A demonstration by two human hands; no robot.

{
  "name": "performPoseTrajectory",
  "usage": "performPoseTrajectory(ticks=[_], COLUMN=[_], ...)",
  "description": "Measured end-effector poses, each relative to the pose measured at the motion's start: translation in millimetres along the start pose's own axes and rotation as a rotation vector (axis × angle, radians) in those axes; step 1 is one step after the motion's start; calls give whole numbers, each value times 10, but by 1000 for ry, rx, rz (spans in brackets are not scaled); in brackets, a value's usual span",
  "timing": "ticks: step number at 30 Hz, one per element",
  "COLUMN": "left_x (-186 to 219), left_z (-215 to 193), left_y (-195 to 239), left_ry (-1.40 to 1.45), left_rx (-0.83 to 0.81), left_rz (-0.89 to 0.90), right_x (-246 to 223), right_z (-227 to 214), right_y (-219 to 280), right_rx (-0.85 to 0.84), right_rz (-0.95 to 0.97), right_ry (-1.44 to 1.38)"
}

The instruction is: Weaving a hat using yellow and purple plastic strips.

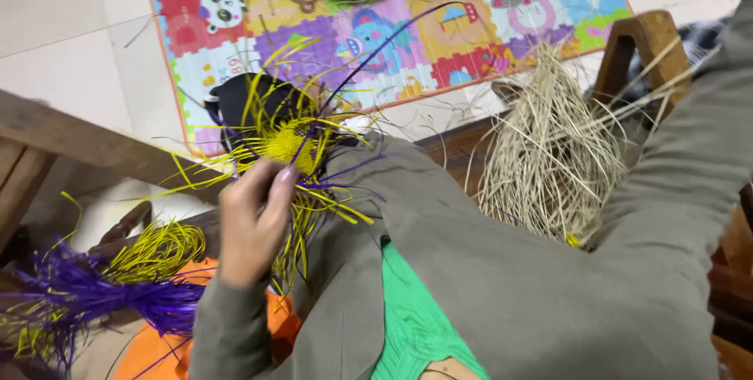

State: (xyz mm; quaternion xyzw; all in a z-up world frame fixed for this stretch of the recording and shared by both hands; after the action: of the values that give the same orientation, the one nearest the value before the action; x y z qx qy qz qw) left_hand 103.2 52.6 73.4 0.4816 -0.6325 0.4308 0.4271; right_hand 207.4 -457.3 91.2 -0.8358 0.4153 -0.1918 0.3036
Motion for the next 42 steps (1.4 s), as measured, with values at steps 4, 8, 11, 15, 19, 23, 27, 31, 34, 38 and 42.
performPoseTrajectory(ticks=[4,8,11,15,19,23,27,31,34,38,42], left_x=[-410,-659,-767,-627,-559,-611,-601,-581,-578,-499,-406], left_z=[521,1115,1382,1507,1489,1526,1486,1446,1405,1334,1188], left_y=[-424,-403,-277,-89,-10,2,-55,-54,-20,45,87], left_ry=[372,968,1328,1623,1658,1712,1756,1774,1765,1753,1793], left_rx=[-82,-178,-221,-318,-334,-304,-249,-246,-222,-216,-220], left_rz=[-145,-380,-490,-598,-611,-585,-522,-514,-519,-534,-523], right_x=[-1054,-2179,-2746,-2841,-2882,-2936,-2845,-2498,-1930,-1161,-451], right_z=[2,29,295,675,557,510,576,983,1282,1932,2418], right_y=[-441,-864,-996,-861,-904,-946,-1070,-1133,-996,-895,-406], right_rx=[61,111,172,255,394,394,387,361,633,331,197], right_rz=[-122,-210,-257,-199,-234,-287,-226,-45,218,450,736], right_ry=[-146,-258,-319,-517,-470,-366,-217,-278,-383,-176,-96])
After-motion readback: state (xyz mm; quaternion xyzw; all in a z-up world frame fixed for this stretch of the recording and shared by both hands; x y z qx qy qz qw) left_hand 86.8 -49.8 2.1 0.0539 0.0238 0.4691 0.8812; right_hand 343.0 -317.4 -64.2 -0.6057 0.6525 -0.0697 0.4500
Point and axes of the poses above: each hand's wrist, its own y-axis away from the middle knuckle, its own z-axis out of the palm, x = y × z, the point moved 9 cm from there along -y, towards the middle knuckle, and after that the axes turned 15 degrees about y, right-handed, at the moved point
